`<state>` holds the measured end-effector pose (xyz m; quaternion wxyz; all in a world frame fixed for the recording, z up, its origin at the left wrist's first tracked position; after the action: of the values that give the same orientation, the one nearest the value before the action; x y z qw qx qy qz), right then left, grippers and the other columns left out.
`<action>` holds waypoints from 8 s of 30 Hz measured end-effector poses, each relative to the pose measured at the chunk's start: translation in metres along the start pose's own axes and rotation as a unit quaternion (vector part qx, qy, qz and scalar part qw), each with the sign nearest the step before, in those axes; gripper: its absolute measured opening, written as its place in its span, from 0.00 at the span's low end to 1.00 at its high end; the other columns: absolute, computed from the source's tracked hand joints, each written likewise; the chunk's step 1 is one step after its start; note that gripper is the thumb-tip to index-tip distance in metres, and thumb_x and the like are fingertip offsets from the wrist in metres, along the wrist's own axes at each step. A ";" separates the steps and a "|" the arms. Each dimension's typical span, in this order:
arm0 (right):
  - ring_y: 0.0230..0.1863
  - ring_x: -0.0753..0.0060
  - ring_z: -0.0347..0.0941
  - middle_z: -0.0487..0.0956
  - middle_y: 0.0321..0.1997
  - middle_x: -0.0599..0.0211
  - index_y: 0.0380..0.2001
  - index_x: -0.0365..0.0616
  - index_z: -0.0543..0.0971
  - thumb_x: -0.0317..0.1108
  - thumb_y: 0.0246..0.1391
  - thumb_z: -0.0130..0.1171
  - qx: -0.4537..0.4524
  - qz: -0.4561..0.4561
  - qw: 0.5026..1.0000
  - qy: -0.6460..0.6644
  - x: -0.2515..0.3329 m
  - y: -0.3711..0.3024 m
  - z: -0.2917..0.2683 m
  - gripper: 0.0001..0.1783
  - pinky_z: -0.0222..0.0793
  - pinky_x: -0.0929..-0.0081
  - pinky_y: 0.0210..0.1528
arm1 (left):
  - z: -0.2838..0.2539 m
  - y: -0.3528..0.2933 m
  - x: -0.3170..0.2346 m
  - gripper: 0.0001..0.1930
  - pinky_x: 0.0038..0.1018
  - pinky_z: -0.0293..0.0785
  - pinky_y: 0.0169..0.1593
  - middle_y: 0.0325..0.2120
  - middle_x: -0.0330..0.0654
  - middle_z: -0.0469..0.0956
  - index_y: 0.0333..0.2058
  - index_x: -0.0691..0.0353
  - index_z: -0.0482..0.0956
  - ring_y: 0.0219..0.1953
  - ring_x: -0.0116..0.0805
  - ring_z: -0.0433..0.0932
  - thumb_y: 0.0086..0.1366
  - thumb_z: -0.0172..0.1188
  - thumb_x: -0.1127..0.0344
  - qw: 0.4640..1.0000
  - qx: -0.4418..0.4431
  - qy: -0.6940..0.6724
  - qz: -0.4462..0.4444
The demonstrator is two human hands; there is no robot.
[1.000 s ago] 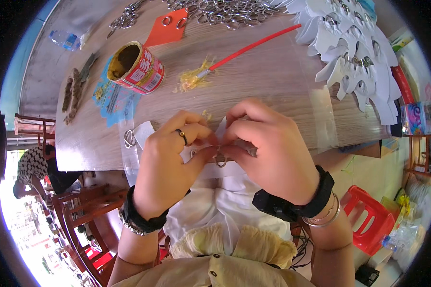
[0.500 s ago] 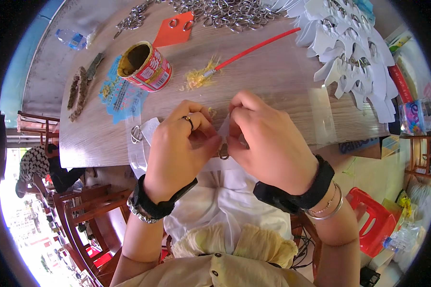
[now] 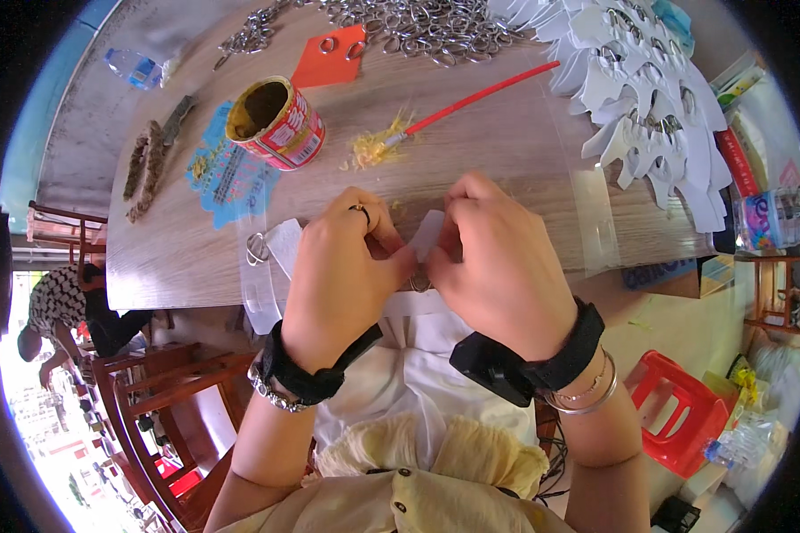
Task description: Assembling metal rings and eyelets onto a white shoe upper component.
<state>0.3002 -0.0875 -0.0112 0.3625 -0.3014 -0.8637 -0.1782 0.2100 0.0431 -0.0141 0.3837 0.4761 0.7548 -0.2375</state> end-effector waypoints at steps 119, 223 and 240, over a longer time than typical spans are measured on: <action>0.65 0.76 0.62 0.78 0.53 0.84 0.42 0.52 0.81 0.34 0.54 0.56 -0.234 -0.226 0.879 -0.349 -0.015 -0.049 0.040 0.12 0.43 0.64 0.52 | 0.043 -0.047 0.017 0.17 0.29 0.61 0.48 0.40 0.45 0.76 0.36 0.69 0.80 0.52 0.41 0.68 0.53 0.52 0.62 0.720 -0.194 0.558 0.363; 0.65 0.76 0.63 0.77 0.54 0.76 0.44 0.50 0.81 0.37 0.57 0.50 -0.216 -0.202 0.897 -0.328 -0.015 -0.050 0.045 0.15 0.43 0.66 0.52 | 0.056 -0.061 0.007 0.20 0.30 0.66 0.49 0.48 0.48 0.73 0.45 0.71 0.76 0.56 0.42 0.66 0.56 0.51 0.65 0.784 -0.168 0.546 0.242; 0.68 0.73 0.57 0.72 0.61 0.82 0.44 0.51 0.81 0.37 0.57 0.51 -0.273 -0.116 0.903 -0.312 -0.007 -0.059 0.060 0.15 0.42 0.68 0.54 | 0.058 -0.064 0.014 0.23 0.37 0.56 0.53 0.54 0.37 0.69 0.49 0.66 0.74 0.56 0.38 0.64 0.53 0.54 0.67 0.867 -0.236 0.392 0.195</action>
<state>0.2348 -0.1030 -0.0624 -0.0451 -0.3264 -0.8791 -0.3443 0.1689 -0.0190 -0.0603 0.1958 0.5627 0.7684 0.2337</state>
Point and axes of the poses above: each hand's wrist, its own y-axis towards the middle knuckle, its own z-axis out of the palm, x = y × z, the point moved 1 cm from there along y, towards the middle knuckle
